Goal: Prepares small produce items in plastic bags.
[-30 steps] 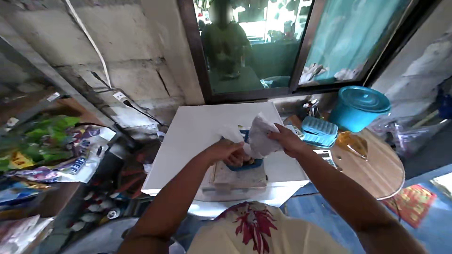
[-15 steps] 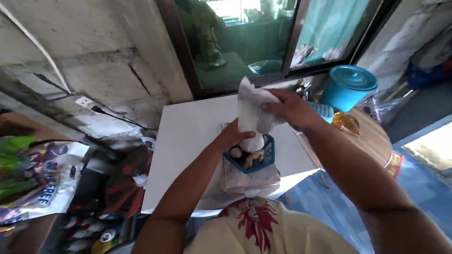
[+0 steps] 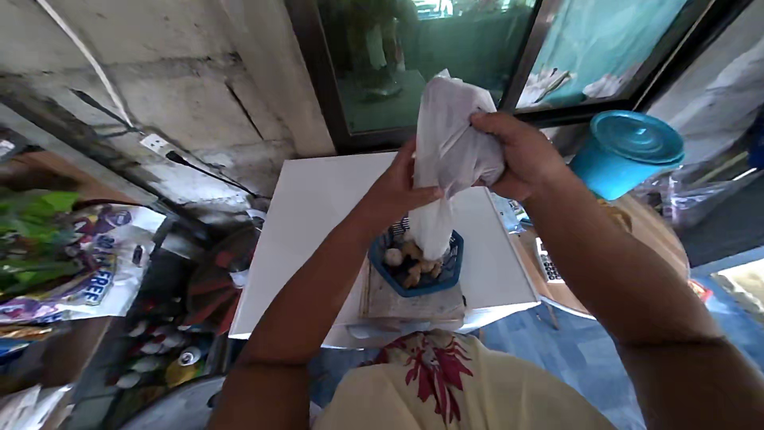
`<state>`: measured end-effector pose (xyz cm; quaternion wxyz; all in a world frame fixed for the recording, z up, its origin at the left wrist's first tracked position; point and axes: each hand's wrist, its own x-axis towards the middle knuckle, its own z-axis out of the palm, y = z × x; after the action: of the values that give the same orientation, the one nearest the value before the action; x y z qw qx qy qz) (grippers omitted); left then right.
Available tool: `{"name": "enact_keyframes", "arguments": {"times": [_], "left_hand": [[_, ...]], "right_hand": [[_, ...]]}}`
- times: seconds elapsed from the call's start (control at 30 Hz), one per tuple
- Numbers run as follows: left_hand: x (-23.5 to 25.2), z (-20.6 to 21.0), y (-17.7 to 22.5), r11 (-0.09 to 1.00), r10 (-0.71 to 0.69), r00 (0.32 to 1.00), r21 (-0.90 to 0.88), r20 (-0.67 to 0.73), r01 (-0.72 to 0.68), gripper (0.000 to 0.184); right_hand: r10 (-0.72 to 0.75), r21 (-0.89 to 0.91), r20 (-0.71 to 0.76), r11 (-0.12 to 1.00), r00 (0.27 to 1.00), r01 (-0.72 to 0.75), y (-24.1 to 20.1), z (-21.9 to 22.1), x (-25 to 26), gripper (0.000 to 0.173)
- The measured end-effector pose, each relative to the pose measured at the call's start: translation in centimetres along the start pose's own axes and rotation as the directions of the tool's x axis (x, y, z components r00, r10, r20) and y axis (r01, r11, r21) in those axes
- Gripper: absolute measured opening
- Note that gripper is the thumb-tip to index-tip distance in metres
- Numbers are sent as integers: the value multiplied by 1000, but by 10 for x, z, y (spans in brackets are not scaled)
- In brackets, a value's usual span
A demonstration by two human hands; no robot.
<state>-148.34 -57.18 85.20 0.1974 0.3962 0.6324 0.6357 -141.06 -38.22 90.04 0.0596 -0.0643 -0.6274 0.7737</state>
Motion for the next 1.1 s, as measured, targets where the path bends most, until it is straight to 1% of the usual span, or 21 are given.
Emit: {"name": "enact_keyframes", "arguments": {"times": [0.07,0.1,0.13,0.17,0.2,0.23,0.27,0.3,0.33,0.4,0.43,0.5,0.57,0.63,0.7,0.77,0.83,0.87,0.9,0.97,1.1], "left_hand": [[-2,1,6,996,86,996,-1,-27,-86,115],[-4,4,10,992,121,991,54,-57,-118,130],[-7,7,13,981,163,981,119,-105,-151,138],[-8,11,15,965,231,955,168,-186,-200,139],[-7,13,17,945,303,916,207,-264,-253,134],[-6,11,21,927,353,881,246,-314,-283,129],[-6,7,29,916,376,855,280,-357,-286,123],[-8,3,40,915,375,844,303,-385,-268,115],[-11,-2,52,916,355,847,327,-396,-231,108],[-17,-9,69,921,316,852,350,-417,-170,98],[-19,-10,73,926,302,852,342,-428,-157,96],[-20,-7,70,943,278,845,299,-457,-148,95],[-18,1,57,960,248,839,239,-484,-145,92],[-14,9,44,972,213,843,192,-493,-134,87],[-13,12,32,977,187,858,181,-478,-112,91],[-16,11,20,966,222,866,223,-448,-133,104],[-19,7,8,947,280,880,263,-384,-186,120],[-19,6,2,945,292,883,252,-368,-207,124],[-19,5,-3,946,295,887,239,-356,-219,124],[-19,5,-17,947,295,896,226,-331,-229,119],[-18,3,-33,969,234,921,155,-312,-193,108]], "right_hand": [[-5,36,44,999,999,4,-2,8,2,28],[-7,59,49,998,999,4,-3,18,3,30],[-22,67,56,998,998,18,-3,29,3,32],[-59,57,75,997,995,55,-4,40,2,33],[-100,31,114,995,988,97,-7,49,-1,36],[-140,-23,138,989,980,144,-12,58,-6,38],[-173,-114,145,975,974,191,-18,66,-15,37],[-204,-175,169,957,964,233,-24,72,-21,39],[-226,-216,195,939,954,267,-30,77,-24,41],[-260,-222,271,920,927,323,-35,85,-19,47],[-262,-233,300,912,917,336,-35,87,-16,51],[-249,-301,328,887,911,351,-34,86,-13,56],[-230,-359,364,859,902,364,-32,80,-8,61],[-215,-386,389,845,896,370,-30,72,-5,62],[-215,-411,395,828,893,381,-25,64,-3,58],[-203,-425,394,825,897,373,-20,54,-4,53],[-181,-446,392,820,902,358,-14,44,-5,43],[-172,-463,399,810,900,360,-11,40,-5,39],[-164,-489,397,795,903,359,-7,37,-5,34],[-145,-548,393,756,908,358,2,34,-4,27],[-131,-646,348,684,928,339,13,32,4,24]]}}
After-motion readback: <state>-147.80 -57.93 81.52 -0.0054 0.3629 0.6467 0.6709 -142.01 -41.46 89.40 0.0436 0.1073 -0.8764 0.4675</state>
